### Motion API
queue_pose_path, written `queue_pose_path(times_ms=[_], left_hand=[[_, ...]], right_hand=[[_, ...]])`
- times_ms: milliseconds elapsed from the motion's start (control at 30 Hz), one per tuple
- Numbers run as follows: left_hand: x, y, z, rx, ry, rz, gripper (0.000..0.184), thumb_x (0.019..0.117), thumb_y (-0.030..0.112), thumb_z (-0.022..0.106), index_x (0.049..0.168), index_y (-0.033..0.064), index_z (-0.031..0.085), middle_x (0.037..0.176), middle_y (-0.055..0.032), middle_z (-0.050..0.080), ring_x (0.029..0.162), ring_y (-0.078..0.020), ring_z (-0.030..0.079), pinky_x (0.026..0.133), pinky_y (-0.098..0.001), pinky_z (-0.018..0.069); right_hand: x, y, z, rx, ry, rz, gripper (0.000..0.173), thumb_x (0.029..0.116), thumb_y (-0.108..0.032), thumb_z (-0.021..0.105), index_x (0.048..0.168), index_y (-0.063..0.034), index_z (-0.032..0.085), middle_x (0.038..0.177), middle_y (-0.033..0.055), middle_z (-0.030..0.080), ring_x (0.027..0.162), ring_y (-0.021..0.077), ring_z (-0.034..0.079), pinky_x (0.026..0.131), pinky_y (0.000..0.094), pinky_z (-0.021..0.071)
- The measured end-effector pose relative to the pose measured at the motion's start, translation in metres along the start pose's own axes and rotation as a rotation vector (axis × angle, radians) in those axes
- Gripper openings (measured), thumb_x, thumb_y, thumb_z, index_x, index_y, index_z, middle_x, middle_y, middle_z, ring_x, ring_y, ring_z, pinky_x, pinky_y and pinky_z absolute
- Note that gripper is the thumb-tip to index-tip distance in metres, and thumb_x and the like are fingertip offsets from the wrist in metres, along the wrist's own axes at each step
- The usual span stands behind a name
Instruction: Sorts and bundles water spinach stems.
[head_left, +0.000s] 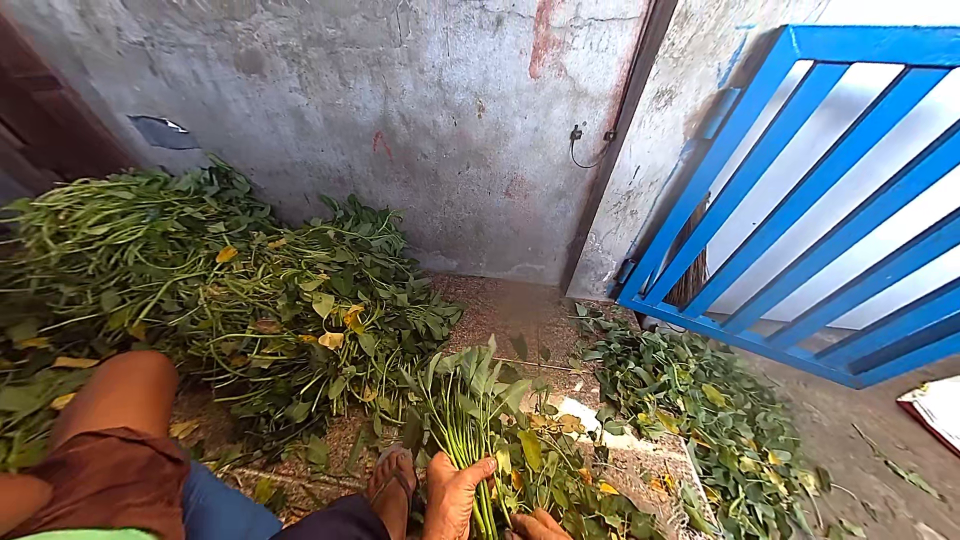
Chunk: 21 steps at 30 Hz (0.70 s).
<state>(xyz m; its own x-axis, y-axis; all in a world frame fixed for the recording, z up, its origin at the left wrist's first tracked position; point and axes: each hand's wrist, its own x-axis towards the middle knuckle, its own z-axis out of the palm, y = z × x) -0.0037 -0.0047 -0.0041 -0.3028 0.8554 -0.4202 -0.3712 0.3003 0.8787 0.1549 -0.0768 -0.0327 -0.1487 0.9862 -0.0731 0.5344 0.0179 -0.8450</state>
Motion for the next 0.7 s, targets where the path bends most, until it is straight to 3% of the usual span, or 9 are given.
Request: queue_pose_path(times_ms=[67,133,233,300,367,433,533,600,700], left_hand=[[-0.001,-0.001,0.001,0.011,-0.034,0.002,0.043,0.0667,-0.017,0.082,0.103,-0.0109,0.059,0.083,-0.0212,0.072,0.068,-0.0280,0.072,0.063,-0.0399,0.0637],[-0.004,-0.004,0.002,0.022,-0.078,0.019,0.045,0.0641,-0.017,0.082,0.103,-0.0103,0.061,0.086,-0.0196,0.073,0.074,-0.0260,0.073,0.069,-0.0390,0.0641],[-0.007,-0.004,0.007,0.021,-0.118,-0.001,0.043,0.0639,-0.017,0.082,0.100,-0.0101,0.062,0.082,-0.0192,0.073,0.071,-0.0255,0.073,0.067,-0.0384,0.0638],[-0.007,-0.004,0.008,0.017,-0.110,-0.011,0.043,0.0646,-0.017,0.082,0.102,-0.0102,0.062,0.083,-0.0195,0.073,0.072,-0.0258,0.073,0.067,-0.0385,0.0638],[-0.006,-0.005,0.008,0.006,-0.081,-0.011,0.042,0.0652,-0.018,0.081,0.102,-0.0103,0.062,0.082,-0.0199,0.072,0.070,-0.0258,0.073,0.066,-0.0382,0.0635],[-0.006,-0.007,0.010,-0.008,-0.052,-0.009,0.041,0.0658,-0.018,0.081,0.101,-0.0105,0.062,0.081,-0.0198,0.072,0.068,-0.0252,0.072,0.065,-0.0374,0.0630],[-0.003,-0.006,0.009,-0.034,0.002,0.009,0.039,0.0679,-0.019,0.079,0.100,-0.0112,0.060,0.076,-0.0201,0.070,0.060,-0.0260,0.070,0.058,-0.0373,0.0620],[0.001,-0.004,0.006,-0.002,0.005,0.024,0.039,0.0686,-0.018,0.080,0.101,-0.0108,0.059,0.075,-0.0200,0.070,0.060,-0.0265,0.070,0.057,-0.0378,0.0620],[0.000,-0.013,0.006,0.135,-0.020,0.056,0.036,0.0650,-0.012,0.082,0.096,-0.0079,0.063,0.076,-0.0162,0.071,0.064,-0.0241,0.071,0.061,-0.0379,0.0623]], right_hand=[[0.008,-0.001,-0.001,0.121,-0.060,0.120,0.050,0.1022,-0.043,0.059,0.127,-0.0020,0.069,0.110,0.0166,0.069,0.095,0.0257,0.069,0.086,0.0454,0.0582],[0.020,-0.012,-0.004,0.415,-0.078,0.277,0.052,0.1032,-0.040,0.057,0.134,0.0012,0.062,0.114,0.0171,0.068,0.094,0.0247,0.069,0.082,0.0448,0.0590],[0.039,-0.038,-0.005,0.911,0.078,0.479,0.032,0.1048,-0.020,0.059,0.127,0.0018,0.062,0.095,0.0121,0.070,0.069,0.0179,0.065,0.064,0.0368,0.0581],[0.047,-0.043,0.000,1.000,0.232,0.491,0.018,0.1003,-0.010,0.064,0.113,0.0025,0.069,0.084,0.0104,0.071,0.064,0.0146,0.063,0.058,0.0320,0.0548],[0.046,-0.039,0.008,0.895,0.325,0.335,0.012,0.0974,-0.003,0.065,0.104,0.0040,0.072,0.081,0.0085,0.072,0.065,0.0116,0.066,0.060,0.0281,0.0562],[0.041,-0.023,0.016,0.586,0.354,0.042,0.015,0.0958,0.000,0.060,0.105,0.0059,0.070,0.090,0.0096,0.070,0.077,0.0119,0.068,0.072,0.0279,0.0591],[0.026,-0.011,0.012,0.056,0.253,-0.217,0.018,0.0930,-0.001,0.057,0.105,0.0082,0.068,0.097,0.0201,0.068,0.090,0.0281,0.070,0.081,0.0419,0.0599],[0.012,-0.007,0.006,-0.118,0.110,-0.210,0.019,0.0954,-0.005,0.057,0.106,0.0073,0.067,0.099,0.0233,0.067,0.090,0.0340,0.071,0.080,0.0472,0.0602],[0.022,-0.003,-0.022,-0.307,-0.177,0.001,0.027,0.1004,-0.015,0.055,0.113,0.0038,0.070,0.109,0.0246,0.069,0.098,0.0395,0.071,0.085,0.0563,0.0580]])
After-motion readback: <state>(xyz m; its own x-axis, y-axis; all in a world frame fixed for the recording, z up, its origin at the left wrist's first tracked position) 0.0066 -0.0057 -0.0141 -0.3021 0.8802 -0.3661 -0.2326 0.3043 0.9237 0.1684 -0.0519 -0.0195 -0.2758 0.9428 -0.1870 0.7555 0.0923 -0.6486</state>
